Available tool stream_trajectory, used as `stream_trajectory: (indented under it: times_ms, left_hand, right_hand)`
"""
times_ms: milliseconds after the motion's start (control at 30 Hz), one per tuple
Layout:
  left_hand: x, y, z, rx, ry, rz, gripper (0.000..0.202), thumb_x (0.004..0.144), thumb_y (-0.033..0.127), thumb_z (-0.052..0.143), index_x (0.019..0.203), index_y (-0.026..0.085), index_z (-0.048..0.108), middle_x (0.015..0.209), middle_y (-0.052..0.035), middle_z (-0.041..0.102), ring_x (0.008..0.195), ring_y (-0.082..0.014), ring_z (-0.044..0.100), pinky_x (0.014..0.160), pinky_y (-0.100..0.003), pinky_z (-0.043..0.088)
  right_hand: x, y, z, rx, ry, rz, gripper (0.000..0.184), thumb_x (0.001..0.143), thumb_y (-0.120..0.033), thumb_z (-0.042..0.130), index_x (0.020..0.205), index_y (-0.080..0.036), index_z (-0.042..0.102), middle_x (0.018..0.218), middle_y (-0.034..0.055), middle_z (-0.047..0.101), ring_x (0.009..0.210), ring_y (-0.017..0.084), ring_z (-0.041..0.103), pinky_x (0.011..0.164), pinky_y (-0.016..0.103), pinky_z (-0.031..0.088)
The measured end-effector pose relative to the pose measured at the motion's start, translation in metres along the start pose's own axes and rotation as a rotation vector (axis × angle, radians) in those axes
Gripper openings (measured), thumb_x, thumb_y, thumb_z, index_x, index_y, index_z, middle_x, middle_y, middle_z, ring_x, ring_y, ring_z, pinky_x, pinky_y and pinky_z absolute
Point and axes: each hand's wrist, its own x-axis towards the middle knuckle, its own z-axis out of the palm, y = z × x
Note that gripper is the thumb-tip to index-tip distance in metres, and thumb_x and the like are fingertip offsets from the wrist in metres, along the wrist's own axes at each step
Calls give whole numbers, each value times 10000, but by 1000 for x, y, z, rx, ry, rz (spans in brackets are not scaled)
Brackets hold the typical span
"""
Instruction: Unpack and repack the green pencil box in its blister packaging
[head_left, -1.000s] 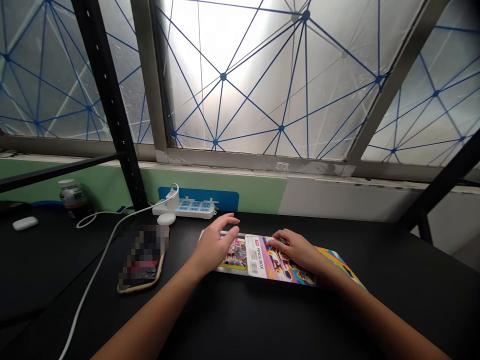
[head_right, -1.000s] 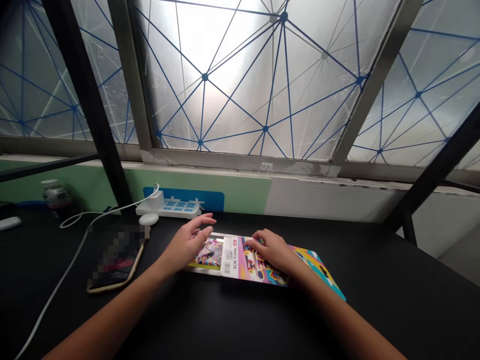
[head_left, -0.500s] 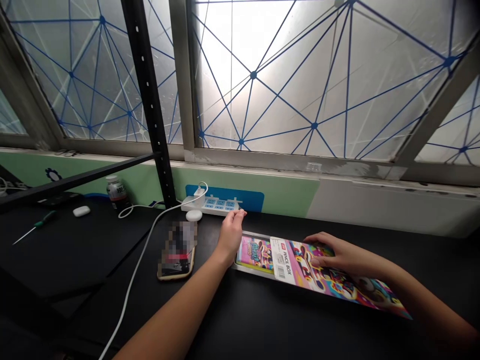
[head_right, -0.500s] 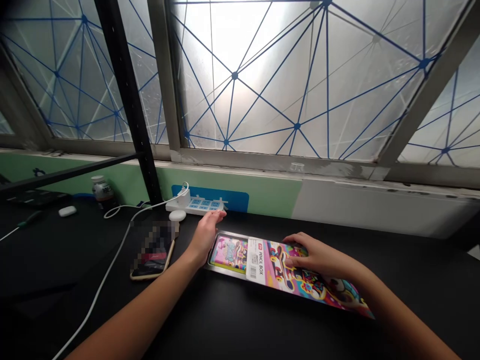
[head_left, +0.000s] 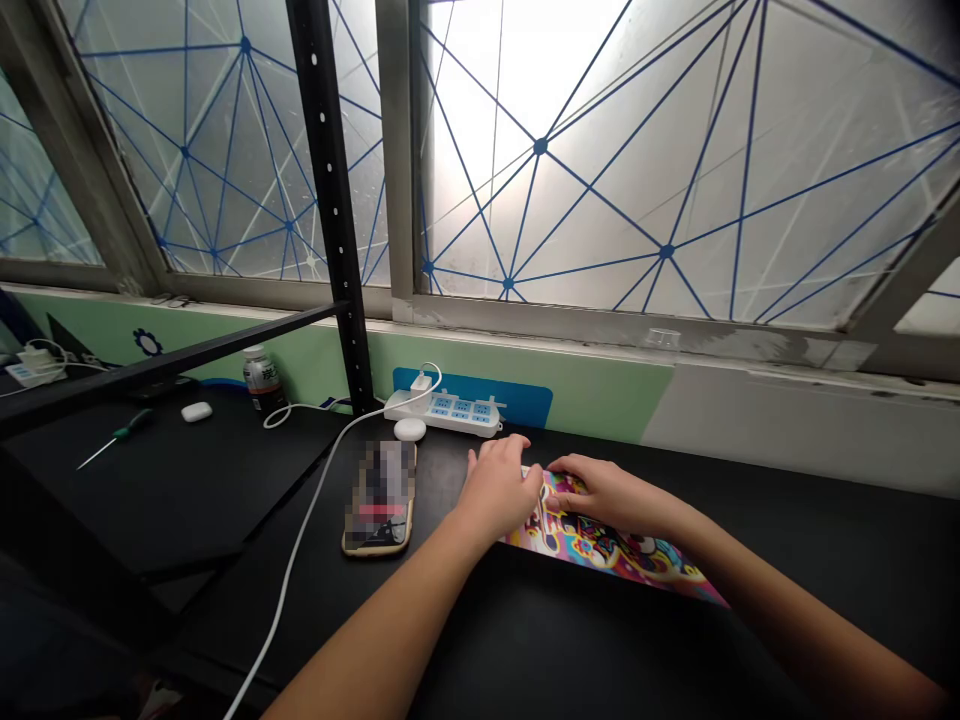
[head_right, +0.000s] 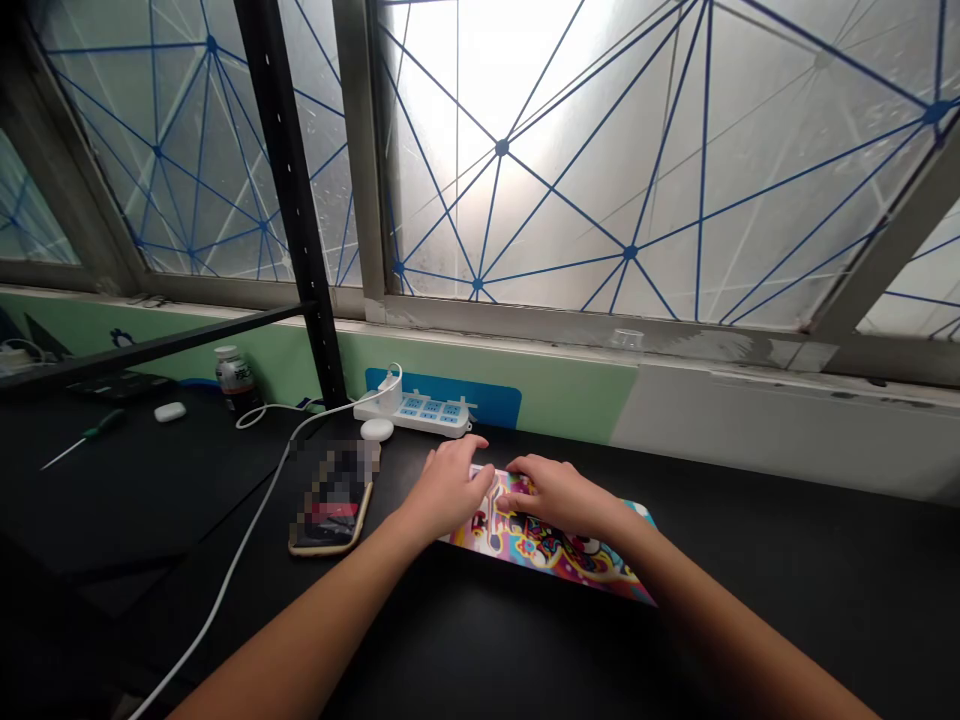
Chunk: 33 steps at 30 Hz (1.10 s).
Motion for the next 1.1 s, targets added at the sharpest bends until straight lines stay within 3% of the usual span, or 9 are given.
stream_trajectory:
  times_ms: [100,200,333,467,600,700,800,933,1100]
  left_hand:
    - [-4,0,0,183,-58,44,298,883,274,600,1158,164,632,1165,-168,672,1184,-388,533,1060,-640,289]
    - [-5,3,-4,268,-93,94,288,909,348,624,1151,192,635,1098,-132,669,1107,-346,558,962,-514,425]
    - [-7,18,-9,378,20,314,195,946,366,624,1085,230,632,1077,-73,636,1052,-268,542,899,-399,443]
    - [-15,30,-11,511,78,488,108,955,323,614,943,216,620,999,-61,627,970,-254,539,869,-406,437]
    - [-24,25,-12,560,-53,547,62,893,231,662,937,214,623,1156,-80,609,1095,-268,534,925,-400,428]
    - [-24,19,-15,507,-194,504,233,822,377,745,931,218,614,1121,-75,633,1061,-276,580,892,-390,453]
    - [-20,15,-18,471,-221,400,359,797,509,755,930,217,593,965,-54,659,944,-269,627,811,-368,472]
    - [-14,8,-17,444,-171,367,444,830,490,735,1149,224,578,1142,-84,658,1098,-284,589,905,-383,459]
    - [-10,-11,-11,391,-216,292,829,784,646,698,1437,213,428,1495,-155,460,1385,-355,376,1113,-524,304]
  right_hand:
    - [-11,14,-4,12,17,33,549,789,-649,624,1134,-226,679,1169,104,707,1033,323,653,862,375,498]
    - [-26,28,-9,30,51,93,501,728,-649,687,1025,-246,673,1032,68,735,907,289,674,742,336,509]
    - [-50,28,-11,-128,340,117,429,711,-548,731,1018,-275,605,1029,63,720,871,296,668,693,356,490]
    - [-71,8,1,-363,506,0,175,888,-402,555,1001,-273,590,1043,92,706,856,298,660,692,393,478]
    - [-76,-5,23,-533,495,-201,128,879,-214,489,908,-239,611,1101,128,686,920,315,634,752,430,510]
    - [-72,-5,36,-537,440,-292,167,825,-165,542,941,-237,638,1120,125,679,976,321,623,818,458,533]
    - [-71,-2,38,-406,331,-349,120,884,-261,577,980,-247,646,1230,119,649,1113,331,595,923,500,514]
    - [-73,4,29,-143,180,-315,233,917,-490,586,965,-264,615,1392,89,562,1257,308,528,1007,477,471]
    - [-70,33,9,0,242,-128,374,926,-567,524,1105,-246,591,1333,131,599,1238,301,548,1038,445,435]
